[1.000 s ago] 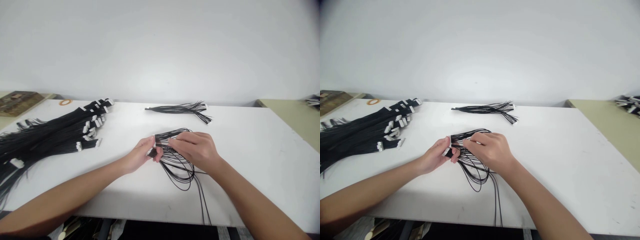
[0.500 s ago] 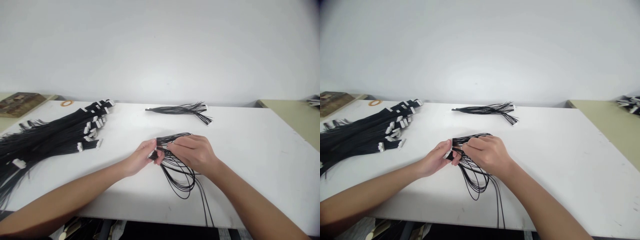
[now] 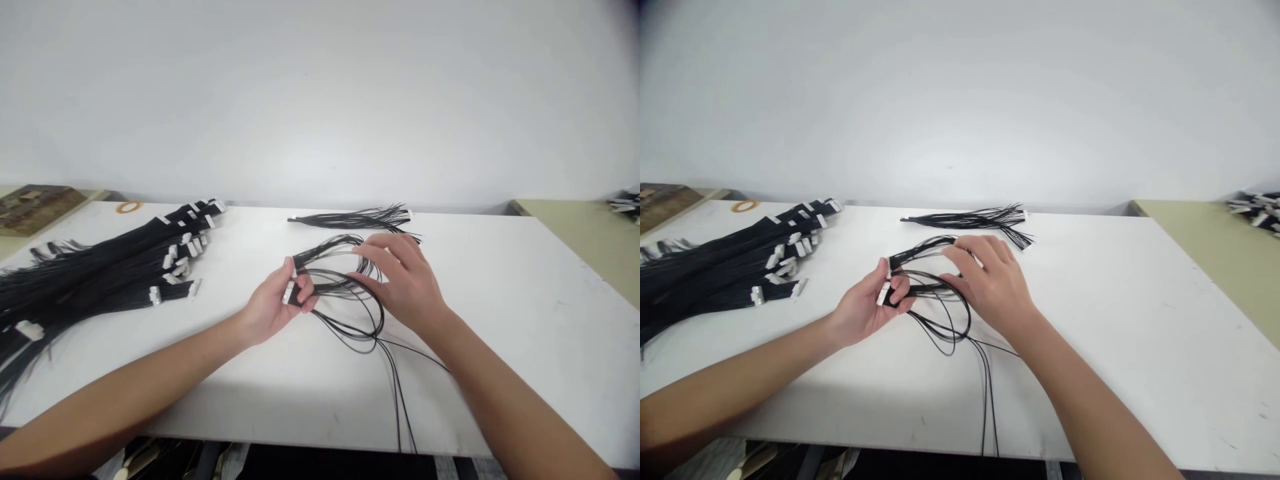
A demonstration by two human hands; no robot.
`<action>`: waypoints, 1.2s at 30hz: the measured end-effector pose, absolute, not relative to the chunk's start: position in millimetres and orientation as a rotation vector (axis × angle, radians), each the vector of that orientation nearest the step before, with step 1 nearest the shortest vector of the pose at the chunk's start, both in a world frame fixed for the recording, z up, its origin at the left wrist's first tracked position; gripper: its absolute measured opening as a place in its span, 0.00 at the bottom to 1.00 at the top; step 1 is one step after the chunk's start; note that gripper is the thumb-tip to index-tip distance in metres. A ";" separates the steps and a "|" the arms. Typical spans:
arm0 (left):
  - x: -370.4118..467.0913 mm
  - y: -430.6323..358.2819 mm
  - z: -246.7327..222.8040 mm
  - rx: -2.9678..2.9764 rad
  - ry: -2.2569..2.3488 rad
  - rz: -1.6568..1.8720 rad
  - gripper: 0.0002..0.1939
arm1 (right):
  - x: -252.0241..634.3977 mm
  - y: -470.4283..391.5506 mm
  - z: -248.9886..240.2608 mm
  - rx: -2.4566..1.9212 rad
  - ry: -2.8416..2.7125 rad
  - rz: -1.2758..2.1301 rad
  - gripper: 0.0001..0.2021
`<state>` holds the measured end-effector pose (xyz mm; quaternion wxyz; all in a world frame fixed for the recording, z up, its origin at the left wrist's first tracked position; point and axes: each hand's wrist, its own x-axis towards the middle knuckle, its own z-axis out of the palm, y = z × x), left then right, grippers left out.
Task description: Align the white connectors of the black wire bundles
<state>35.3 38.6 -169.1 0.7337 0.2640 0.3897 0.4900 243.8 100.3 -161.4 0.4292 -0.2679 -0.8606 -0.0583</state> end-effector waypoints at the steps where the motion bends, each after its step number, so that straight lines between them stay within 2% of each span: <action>1: 34.5 40.0 -167.6 0.537 0.857 1.111 0.23 | 244.6 101.4 -161.4 -0.702 -2.130 -0.146 0.09; 4: 33.4 42.8 -166.3 0.459 0.835 1.177 0.21 | 243.5 97.0 -162.3 -0.789 -2.141 -0.011 0.13; 7: 34.2 43.4 -168.0 0.458 0.813 1.198 0.21 | 237.9 84.4 -162.5 -0.861 -2.138 0.308 0.19; 12: 35.6 41.6 -169.7 0.442 0.853 1.195 0.21 | 226.5 67.2 -162.5 -0.947 -2.259 0.655 0.14; 21: 39.7 37.3 -167.2 0.404 0.808 1.186 0.21 | 211.5 56.1 -171.2 -1.042 -2.318 0.741 0.03; 31: 41.0 36.9 -169.3 0.582 0.820 1.206 0.21 | 207.8 52.3 -176.0 -1.008 -2.250 0.609 0.06; 33: 40.8 37.5 -170.3 0.590 0.828 1.209 0.21 | 210.2 53.9 -170.9 -1.056 -2.213 0.748 0.05; 36: 39.4 39.7 -171.3 0.566 0.847 1.212 0.21 | 221.4 61.9 -156.8 -1.033 -2.071 1.231 0.06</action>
